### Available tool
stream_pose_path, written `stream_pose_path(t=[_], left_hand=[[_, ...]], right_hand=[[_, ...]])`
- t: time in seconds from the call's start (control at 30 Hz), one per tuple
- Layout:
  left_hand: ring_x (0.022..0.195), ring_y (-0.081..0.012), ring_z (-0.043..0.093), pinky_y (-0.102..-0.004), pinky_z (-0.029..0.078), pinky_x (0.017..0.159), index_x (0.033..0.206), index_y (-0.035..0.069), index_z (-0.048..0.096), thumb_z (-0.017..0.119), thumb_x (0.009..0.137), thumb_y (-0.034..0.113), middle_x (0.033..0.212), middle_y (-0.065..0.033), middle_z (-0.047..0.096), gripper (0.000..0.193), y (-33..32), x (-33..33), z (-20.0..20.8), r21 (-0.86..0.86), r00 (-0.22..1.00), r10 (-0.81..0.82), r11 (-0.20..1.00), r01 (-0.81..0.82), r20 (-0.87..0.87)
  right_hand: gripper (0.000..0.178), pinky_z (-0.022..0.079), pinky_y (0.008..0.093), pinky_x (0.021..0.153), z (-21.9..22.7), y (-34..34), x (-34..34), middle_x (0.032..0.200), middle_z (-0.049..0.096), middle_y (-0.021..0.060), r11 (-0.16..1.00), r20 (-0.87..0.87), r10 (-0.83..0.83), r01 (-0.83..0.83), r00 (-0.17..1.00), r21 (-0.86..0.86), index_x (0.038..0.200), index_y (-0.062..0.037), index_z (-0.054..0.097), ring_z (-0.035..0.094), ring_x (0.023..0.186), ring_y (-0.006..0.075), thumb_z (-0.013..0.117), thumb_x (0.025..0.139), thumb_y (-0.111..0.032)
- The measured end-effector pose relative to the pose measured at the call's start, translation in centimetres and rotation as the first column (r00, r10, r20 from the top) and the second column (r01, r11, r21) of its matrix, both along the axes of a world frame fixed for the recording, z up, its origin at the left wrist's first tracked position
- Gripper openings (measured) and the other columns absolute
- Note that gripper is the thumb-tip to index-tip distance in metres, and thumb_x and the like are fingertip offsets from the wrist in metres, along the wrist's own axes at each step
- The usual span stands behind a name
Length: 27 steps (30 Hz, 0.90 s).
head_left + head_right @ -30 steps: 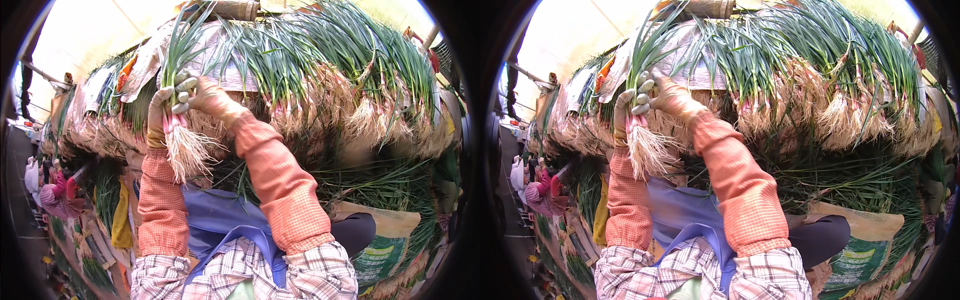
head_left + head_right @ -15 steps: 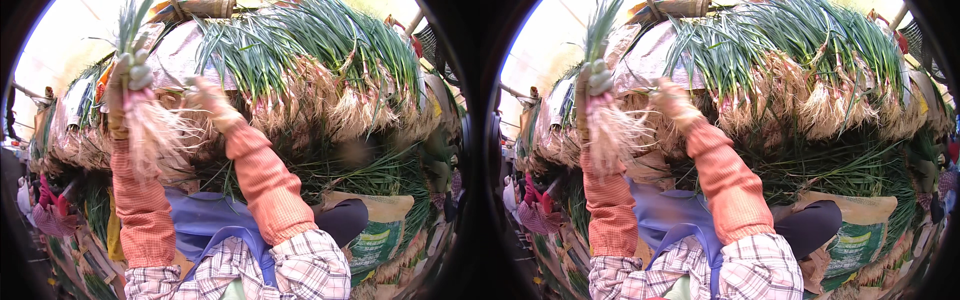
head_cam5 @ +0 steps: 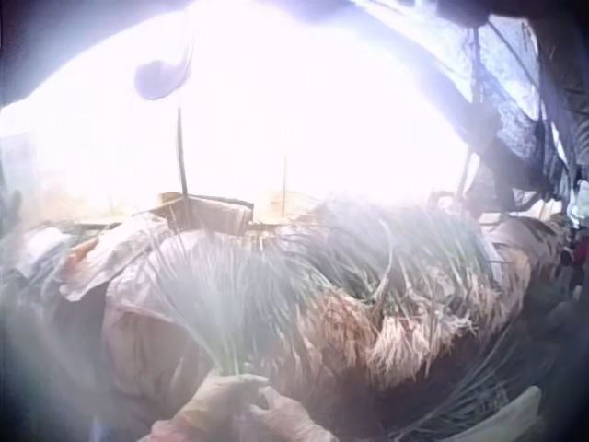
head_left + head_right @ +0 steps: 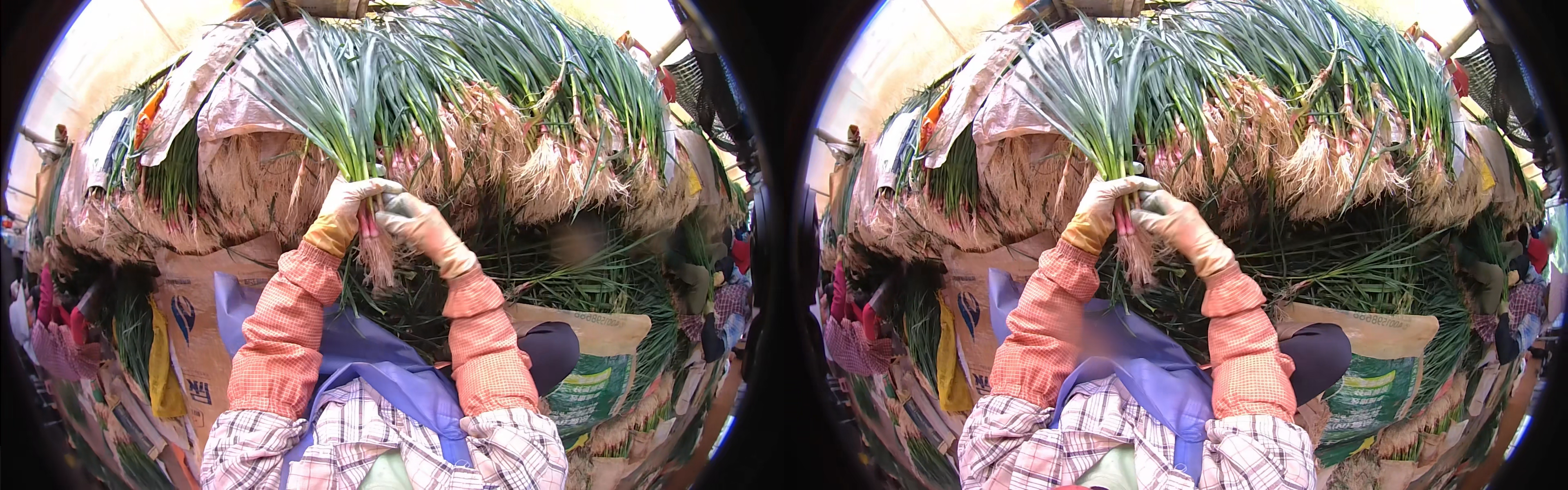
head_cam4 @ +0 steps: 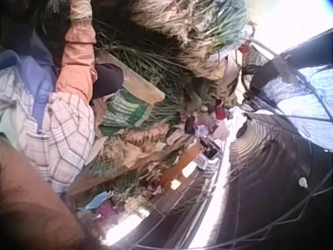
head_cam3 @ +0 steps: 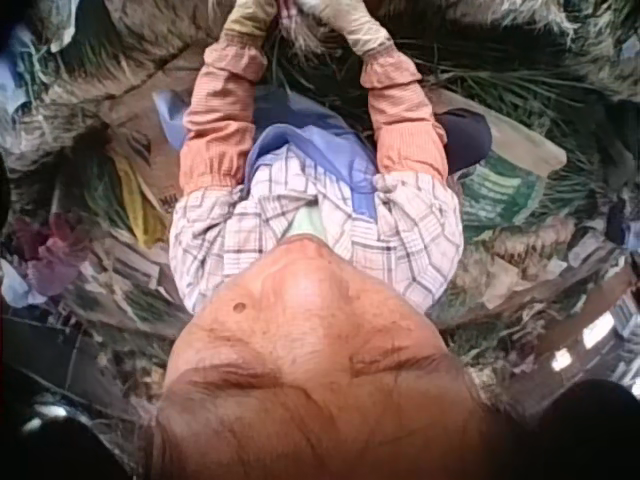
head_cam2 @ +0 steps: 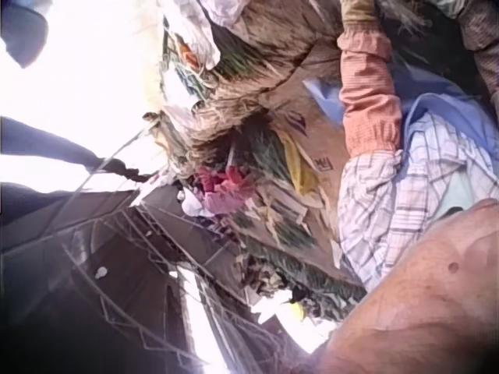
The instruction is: The person gathers green onions from a large pile, aligns the roots, and ties them into bundles using a rubber band. The person repeats this process, creating multiple bundles and placing them aside.
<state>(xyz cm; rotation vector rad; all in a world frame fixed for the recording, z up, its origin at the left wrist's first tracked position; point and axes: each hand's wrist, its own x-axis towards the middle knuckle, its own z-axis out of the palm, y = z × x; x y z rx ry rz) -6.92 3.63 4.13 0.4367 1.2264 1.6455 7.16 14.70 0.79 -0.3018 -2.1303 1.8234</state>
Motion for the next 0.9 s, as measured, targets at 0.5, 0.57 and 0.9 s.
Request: stream_pose_path(t=[0.5, 0.57, 0.9], left_hand=[[0.055, -0.0205, 0.063, -0.0301, 0.055, 0.049, 0.102, -0.001, 0.056, 0.061, 0.079, 0.000, 0.079, -0.0121, 0.065, 0.023, -1.3, 4.1, -3.8, -0.019, 0.968, 0.219, 0.976, -0.218, 0.122], [0.059, -0.0206, 0.064, -0.0308, 0.056, 0.052, 0.101, -0.001, 0.057, 0.061, 0.079, 0.001, 0.079, -0.0122, 0.065, 0.022, -0.9, 3.7, -3.7, 0.020, 0.976, 0.174, 0.984, -0.178, 0.133], [0.062, -0.0158, 0.060, -0.0298, 0.055, 0.053, 0.126, 0.005, 0.047, 0.062, 0.089, 0.013, 0.075, -0.0052, 0.060, 0.041, 2.2, 3.5, 1.4, 0.412, 0.899, 0.038, 0.880, -0.237, 0.437]], right_hand=[[0.034, 0.049, 0.0339, 0.058, 0.0, 0.0, -4.4, 0.075, 0.065, 0.0134, 0.937, 0.264, -0.302, 0.235, 0.916, 0.257, 0.096, -0.0043, 0.063, 0.061, 0.061, 0.0254, 0.062, 0.088, -0.038], [0.035, 0.050, 0.0348, 0.059, -3.0, 0.2, -4.1, 0.073, 0.065, 0.0148, 0.894, -0.028, -0.356, 0.349, 0.934, 0.281, 0.096, -0.0044, 0.065, 0.063, 0.062, 0.0241, 0.060, 0.090, -0.038], [0.044, 0.047, 0.0302, 0.069, 1.9, 10.7, -1.5, 0.088, 0.064, 0.0056, 0.817, 0.211, -0.563, 0.501, 0.799, 0.286, 0.106, -0.0029, 0.061, 0.058, 0.077, 0.0152, 0.056, 0.092, -0.044]])
